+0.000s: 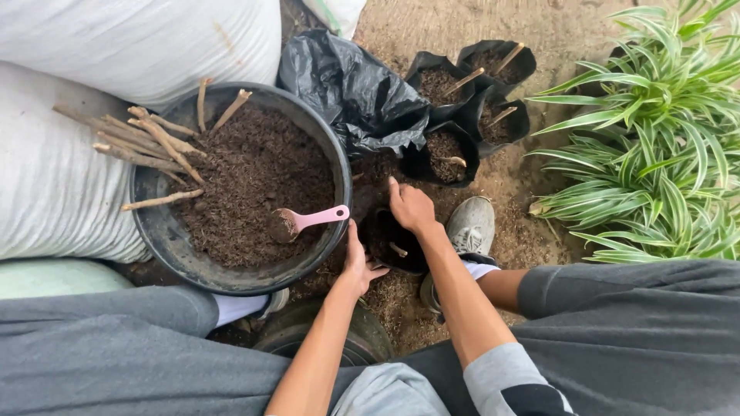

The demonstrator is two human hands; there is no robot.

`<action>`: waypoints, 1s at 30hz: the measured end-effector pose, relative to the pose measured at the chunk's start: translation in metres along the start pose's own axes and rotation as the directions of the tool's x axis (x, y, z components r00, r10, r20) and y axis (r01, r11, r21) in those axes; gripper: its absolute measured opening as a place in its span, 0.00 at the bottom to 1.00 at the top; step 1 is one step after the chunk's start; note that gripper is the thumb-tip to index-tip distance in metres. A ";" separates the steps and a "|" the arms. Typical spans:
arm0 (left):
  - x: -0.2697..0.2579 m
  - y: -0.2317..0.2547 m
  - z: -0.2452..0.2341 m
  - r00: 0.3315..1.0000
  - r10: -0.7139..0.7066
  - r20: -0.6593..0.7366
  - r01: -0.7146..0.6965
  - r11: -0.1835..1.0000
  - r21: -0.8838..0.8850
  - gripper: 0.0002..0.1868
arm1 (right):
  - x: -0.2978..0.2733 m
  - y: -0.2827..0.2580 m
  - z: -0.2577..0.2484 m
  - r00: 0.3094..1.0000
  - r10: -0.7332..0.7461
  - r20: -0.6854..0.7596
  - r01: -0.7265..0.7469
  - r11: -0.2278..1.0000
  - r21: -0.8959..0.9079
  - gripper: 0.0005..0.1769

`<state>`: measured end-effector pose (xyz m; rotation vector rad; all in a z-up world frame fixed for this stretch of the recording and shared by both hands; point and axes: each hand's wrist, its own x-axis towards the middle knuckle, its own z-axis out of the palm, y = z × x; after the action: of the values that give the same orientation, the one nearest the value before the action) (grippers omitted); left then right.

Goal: The person scoops soil from a large bucket using a pink plastic spoon and pours it into small black plastic bags. They then insert small wooden sticks into the soil within the bags and continue to add more soil to fill them.

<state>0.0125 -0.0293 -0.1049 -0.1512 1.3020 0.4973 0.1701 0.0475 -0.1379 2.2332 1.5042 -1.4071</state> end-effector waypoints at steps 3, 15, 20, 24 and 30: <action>0.019 -0.009 -0.012 1.000 -0.020 -0.004 0.020 0.999 -0.025 0.65 | 0.017 0.014 0.011 0.989 -0.097 0.113 0.105 0.992 -0.071 0.49; 0.117 -0.033 -0.048 0.952 0.207 -0.227 0.030 0.672 0.740 0.58 | 0.055 0.041 -0.012 0.985 -0.035 -0.169 0.050 0.995 0.086 0.40; 0.041 0.004 -0.006 0.510 0.814 0.278 -0.681 0.184 0.709 0.29 | -0.080 0.005 -0.032 0.968 0.233 0.093 -0.227 0.971 -0.073 0.38; 0.022 0.018 -0.010 0.380 0.799 0.467 -0.752 -0.028 0.659 0.25 | -0.108 -0.006 -0.012 0.932 0.324 0.162 -0.361 0.802 0.476 0.43; -0.004 0.033 0.004 0.745 0.561 0.361 -0.593 0.310 0.743 0.41 | -0.098 0.000 -0.020 0.796 0.310 0.519 -0.605 0.388 0.696 0.50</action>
<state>0.0007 0.0002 -0.0943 1.2112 1.4103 0.4185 0.1741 -0.0085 -0.0546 2.3304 -0.0982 -2.4013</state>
